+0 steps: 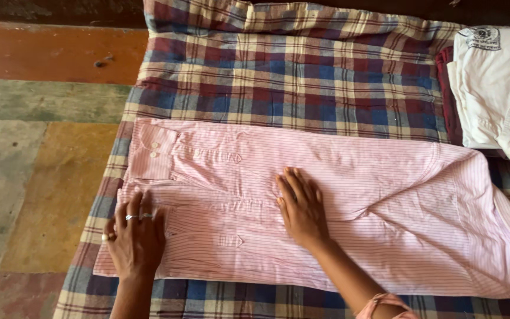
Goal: The person lays out a button-down shirt on a flat surface, smooths the fabric by hand, and folds it into a compact rectangular shape.
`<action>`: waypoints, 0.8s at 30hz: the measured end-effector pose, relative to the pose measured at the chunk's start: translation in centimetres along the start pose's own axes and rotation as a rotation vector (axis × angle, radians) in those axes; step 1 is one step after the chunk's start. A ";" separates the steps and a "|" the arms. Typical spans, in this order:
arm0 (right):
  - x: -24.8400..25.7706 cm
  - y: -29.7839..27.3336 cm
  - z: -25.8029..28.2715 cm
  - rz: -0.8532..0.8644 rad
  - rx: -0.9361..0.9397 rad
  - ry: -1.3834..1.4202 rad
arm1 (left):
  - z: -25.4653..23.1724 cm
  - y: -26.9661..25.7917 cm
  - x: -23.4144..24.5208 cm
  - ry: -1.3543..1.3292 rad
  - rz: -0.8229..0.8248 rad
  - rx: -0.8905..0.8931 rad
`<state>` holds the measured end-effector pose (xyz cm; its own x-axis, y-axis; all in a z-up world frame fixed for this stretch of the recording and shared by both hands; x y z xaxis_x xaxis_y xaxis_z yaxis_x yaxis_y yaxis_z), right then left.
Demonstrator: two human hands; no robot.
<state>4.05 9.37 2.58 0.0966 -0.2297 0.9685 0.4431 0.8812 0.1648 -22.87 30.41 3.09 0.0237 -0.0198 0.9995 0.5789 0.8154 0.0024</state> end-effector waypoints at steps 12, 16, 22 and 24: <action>1.3 -0.2 1.4 -0.087 0.046 0.051 | 3.7 3.3 1.5 -0.493 0.005 0.155; 1.2 -0.2 1.5 -0.087 0.038 0.048 | 4.0 4.2 -1.4 -0.410 0.259 0.330; 0.7 -0.5 1.0 -0.078 0.043 0.068 | 2.4 2.3 -1.5 -0.234 0.047 0.259; 0.5 -0.7 1.3 -0.109 0.088 0.071 | 2.1 0.6 -1.6 -0.158 -0.014 0.196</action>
Point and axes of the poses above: each hand's wrist, its own y-axis towards the middle knuckle, its own x-axis out of the back of the hand, z = x × y, the point moved 8 cm from there along y, towards the middle knuckle, and after that the axes turned 6 degrees about z, right-handed, at the moved point
